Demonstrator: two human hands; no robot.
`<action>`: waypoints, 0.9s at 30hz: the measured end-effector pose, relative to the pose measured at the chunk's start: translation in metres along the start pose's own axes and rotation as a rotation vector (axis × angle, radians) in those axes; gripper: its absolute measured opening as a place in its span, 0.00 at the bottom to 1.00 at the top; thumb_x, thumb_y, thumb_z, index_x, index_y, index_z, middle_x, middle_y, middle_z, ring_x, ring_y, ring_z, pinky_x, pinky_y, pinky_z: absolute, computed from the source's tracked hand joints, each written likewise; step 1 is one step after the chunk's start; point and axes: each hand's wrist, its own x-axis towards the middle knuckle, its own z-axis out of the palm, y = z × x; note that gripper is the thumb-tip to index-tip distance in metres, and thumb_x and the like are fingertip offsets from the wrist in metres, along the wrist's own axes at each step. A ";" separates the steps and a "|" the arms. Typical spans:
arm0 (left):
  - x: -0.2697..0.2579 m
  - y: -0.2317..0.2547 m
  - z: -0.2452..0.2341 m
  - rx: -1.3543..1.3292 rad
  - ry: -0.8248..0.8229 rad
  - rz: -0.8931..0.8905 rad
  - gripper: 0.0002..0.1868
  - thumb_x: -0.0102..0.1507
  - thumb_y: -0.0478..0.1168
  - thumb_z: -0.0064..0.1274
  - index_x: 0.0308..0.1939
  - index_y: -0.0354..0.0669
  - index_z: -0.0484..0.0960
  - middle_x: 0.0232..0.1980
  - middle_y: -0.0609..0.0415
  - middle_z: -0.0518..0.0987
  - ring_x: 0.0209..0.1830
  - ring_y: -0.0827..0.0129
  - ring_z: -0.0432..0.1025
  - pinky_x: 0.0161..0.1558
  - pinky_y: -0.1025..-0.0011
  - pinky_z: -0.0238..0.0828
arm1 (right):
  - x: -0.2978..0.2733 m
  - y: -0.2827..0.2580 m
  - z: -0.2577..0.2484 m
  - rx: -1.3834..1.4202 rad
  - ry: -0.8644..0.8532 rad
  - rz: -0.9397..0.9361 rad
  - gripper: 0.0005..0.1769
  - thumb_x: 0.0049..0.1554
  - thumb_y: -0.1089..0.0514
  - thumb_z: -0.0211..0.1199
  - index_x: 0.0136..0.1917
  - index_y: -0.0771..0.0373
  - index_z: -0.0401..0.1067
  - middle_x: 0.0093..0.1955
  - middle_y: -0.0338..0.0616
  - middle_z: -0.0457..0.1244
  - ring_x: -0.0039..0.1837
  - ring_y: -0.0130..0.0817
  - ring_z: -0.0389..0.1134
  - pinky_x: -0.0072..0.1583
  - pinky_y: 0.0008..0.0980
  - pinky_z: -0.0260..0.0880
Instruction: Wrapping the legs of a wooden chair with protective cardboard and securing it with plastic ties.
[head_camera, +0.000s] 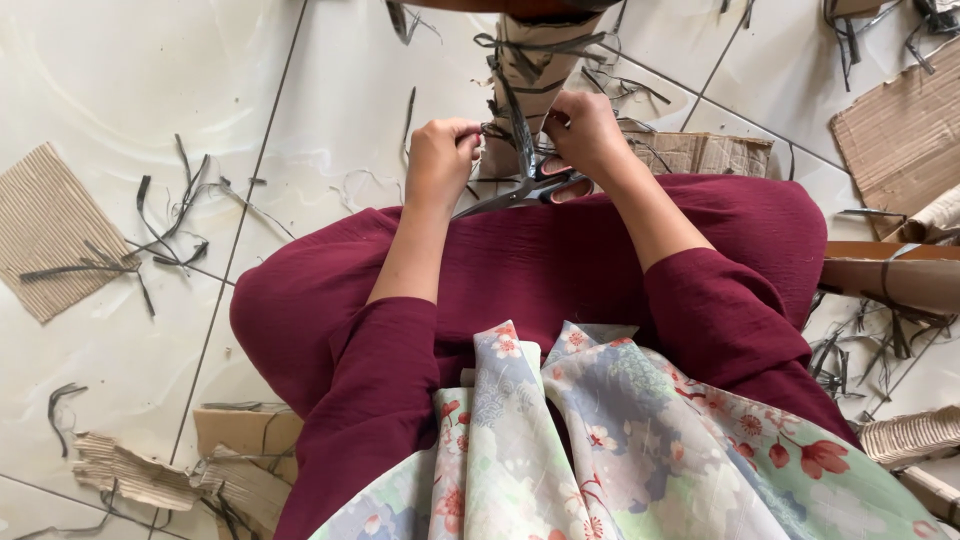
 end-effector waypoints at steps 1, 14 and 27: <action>-0.004 0.004 -0.005 -0.002 0.004 -0.003 0.11 0.61 0.32 0.56 0.44 0.42 0.90 0.40 0.51 0.89 0.28 0.76 0.83 0.39 0.78 0.82 | 0.000 0.007 0.003 -0.002 -0.005 -0.003 0.08 0.57 0.68 0.62 0.46 0.62 0.80 0.41 0.41 0.72 0.42 0.32 0.70 0.43 0.31 0.68; -0.056 0.034 -0.024 0.357 -0.171 0.358 0.05 0.60 0.38 0.66 0.39 0.46 0.90 0.43 0.54 0.84 0.41 0.56 0.78 0.45 0.54 0.74 | -0.030 -0.027 -0.008 -0.044 -0.144 0.175 0.10 0.57 0.70 0.58 0.40 0.63 0.79 0.36 0.46 0.69 0.35 0.35 0.71 0.33 0.35 0.74; -0.038 0.007 0.020 -0.017 -0.171 0.363 0.06 0.66 0.38 0.59 0.42 0.57 0.89 0.45 0.57 0.86 0.50 0.58 0.80 0.54 0.63 0.77 | -0.079 -0.040 0.023 -0.162 -0.187 0.076 0.09 0.50 0.57 0.69 0.39 0.65 0.77 0.38 0.59 0.69 0.48 0.63 0.71 0.48 0.64 0.67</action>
